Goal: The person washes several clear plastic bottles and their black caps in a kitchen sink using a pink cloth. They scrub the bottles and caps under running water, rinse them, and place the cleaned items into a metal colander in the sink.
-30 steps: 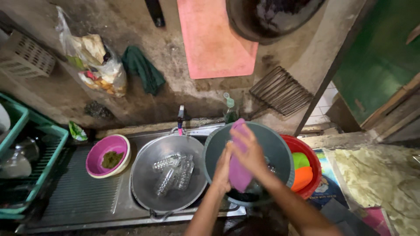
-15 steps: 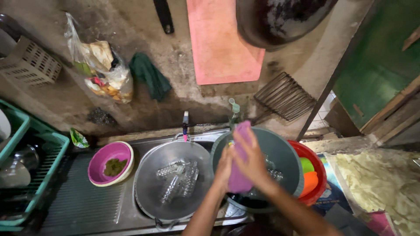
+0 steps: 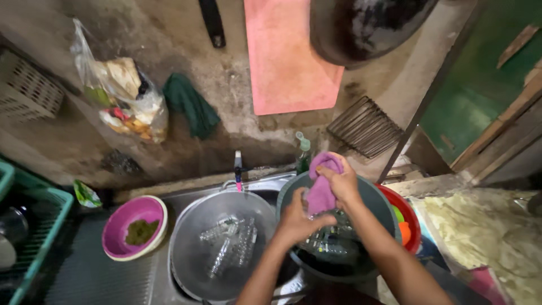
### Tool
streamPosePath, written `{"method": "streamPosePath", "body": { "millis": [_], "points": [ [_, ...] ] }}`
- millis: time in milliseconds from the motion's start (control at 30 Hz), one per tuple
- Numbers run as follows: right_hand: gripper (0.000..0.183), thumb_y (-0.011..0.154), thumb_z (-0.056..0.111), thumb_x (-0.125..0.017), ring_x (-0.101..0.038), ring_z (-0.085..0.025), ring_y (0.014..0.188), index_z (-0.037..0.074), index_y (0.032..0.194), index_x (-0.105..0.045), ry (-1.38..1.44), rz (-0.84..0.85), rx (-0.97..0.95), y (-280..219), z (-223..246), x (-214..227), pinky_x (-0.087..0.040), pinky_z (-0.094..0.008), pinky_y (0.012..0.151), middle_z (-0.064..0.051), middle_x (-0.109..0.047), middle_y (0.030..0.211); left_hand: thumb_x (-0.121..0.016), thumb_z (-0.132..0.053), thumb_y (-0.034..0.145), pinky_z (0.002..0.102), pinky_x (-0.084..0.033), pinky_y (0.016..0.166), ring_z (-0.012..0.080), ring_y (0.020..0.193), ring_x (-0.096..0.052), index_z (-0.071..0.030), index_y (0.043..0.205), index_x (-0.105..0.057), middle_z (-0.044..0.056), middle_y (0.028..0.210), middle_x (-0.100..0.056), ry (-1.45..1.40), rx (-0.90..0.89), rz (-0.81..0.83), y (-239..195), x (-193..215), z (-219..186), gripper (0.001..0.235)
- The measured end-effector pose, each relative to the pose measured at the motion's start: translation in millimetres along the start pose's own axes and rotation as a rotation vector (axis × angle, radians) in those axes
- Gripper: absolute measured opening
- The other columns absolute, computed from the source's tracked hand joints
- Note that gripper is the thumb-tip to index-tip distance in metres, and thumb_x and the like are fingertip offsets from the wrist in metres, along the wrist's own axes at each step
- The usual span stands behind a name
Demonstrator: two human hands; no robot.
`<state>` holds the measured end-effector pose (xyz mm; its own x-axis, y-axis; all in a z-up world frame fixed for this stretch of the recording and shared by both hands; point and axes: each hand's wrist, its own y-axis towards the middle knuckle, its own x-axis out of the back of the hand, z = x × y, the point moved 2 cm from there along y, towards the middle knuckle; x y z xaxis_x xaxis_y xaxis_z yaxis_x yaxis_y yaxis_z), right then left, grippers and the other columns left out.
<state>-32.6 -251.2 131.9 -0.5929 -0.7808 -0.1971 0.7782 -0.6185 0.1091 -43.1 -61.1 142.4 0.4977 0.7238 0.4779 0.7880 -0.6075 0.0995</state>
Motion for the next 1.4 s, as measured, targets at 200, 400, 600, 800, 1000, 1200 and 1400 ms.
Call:
{"method": "streamPosePath", "body": {
  "millis": [200,400,600,800,1000,1200,1400],
  "points": [
    [0.047,0.084,0.01,-0.075,-0.07,-0.022,0.096,0.006,0.13,-0.061,0.412,0.291,-0.324,-3.8,6.6,1.3,-0.061,-0.037,0.083,-0.01,-0.069,0.111,-0.086,-0.017,0.076,0.049,-0.057,0.077,0.0304,0.091,-0.067,-0.006,0.143,-0.04,0.015,0.107,-0.066,-0.952,0.159,0.397,1.4,-10.0,14.0,0.081],
    [0.051,0.091,0.02,-0.07,-0.07,-0.017,0.102,0.012,0.14,-0.059,0.409,0.064,-0.327,-24.0,8.6,4.9,-0.058,-0.034,0.087,-0.008,-0.067,0.121,-0.065,-0.043,0.102,0.041,-0.059,0.073,0.0252,0.089,-0.071,-0.01,0.135,-0.056,0.013,0.109,-0.07,-1.476,0.293,0.463,5.1,-36.7,32.9,0.048],
    [0.051,0.09,0.025,-0.077,-0.057,-0.035,0.129,0.012,0.138,-0.065,-0.646,0.178,0.442,-105.6,17.6,-40.7,-0.046,-0.048,0.105,-0.02,-0.057,0.143,-0.064,-0.059,0.092,0.043,-0.054,0.076,0.0267,0.089,-0.065,-0.007,0.126,-0.062,0.011,0.106,-0.066,-1.186,0.598,-0.111,36.9,-24.1,94.1,0.062],
    [0.038,0.079,0.034,-0.076,-0.057,-0.046,0.112,0.017,0.112,-0.073,-0.913,0.235,1.122,-146.6,23.7,-54.6,-0.041,-0.061,0.098,-0.018,-0.057,0.127,-0.062,-0.065,0.081,0.032,-0.064,0.074,0.0198,0.086,-0.076,-0.011,0.116,-0.067,0.008,0.103,-0.076,-1.381,0.745,-0.108,22.5,-37.2,139.9,0.065],
    [0.015,0.097,0.017,-0.068,-0.069,-0.031,0.103,0.011,0.11,-0.074,-0.53,0.004,0.434,-108.4,24.5,-53.8,-0.055,-0.05,0.093,-0.009,-0.073,0.11,-0.067,-0.063,0.092,0.034,-0.056,0.06,0.0199,0.068,-0.064,-0.015,0.111,-0.07,0.011,0.088,-0.07,-1.431,0.854,-0.134,20.9,-49.1,148.3,0.052],
    [0.033,0.074,0.026,-0.077,-0.062,-0.04,0.109,0.01,0.102,-0.074,-0.805,0.256,1.039,-137.8,47.1,-67.3,-0.045,-0.055,0.097,-0.018,-0.065,0.114,-0.051,-0.045,0.101,0.034,-0.058,0.09,0.0197,0.104,-0.071,-0.01,0.118,-0.069,0.006,0.114,-0.073,-1.502,0.486,-0.043,16.3,-52.4,139.9,0.042],
    [0.012,0.091,0.009,-0.076,-0.071,-0.027,0.103,0.011,0.102,-0.073,-0.892,0.165,1.018,-108.7,20.7,-51.7,-0.055,-0.041,0.092,-0.005,-0.075,0.105,-0.042,-0.049,0.098,0.041,-0.059,0.09,0.0226,0.103,-0.071,-0.014,0.121,-0.069,0.008,0.114,-0.073,-1.344,0.788,-0.157,17.2,-60.3,145.7,0.049]
  ]
}}
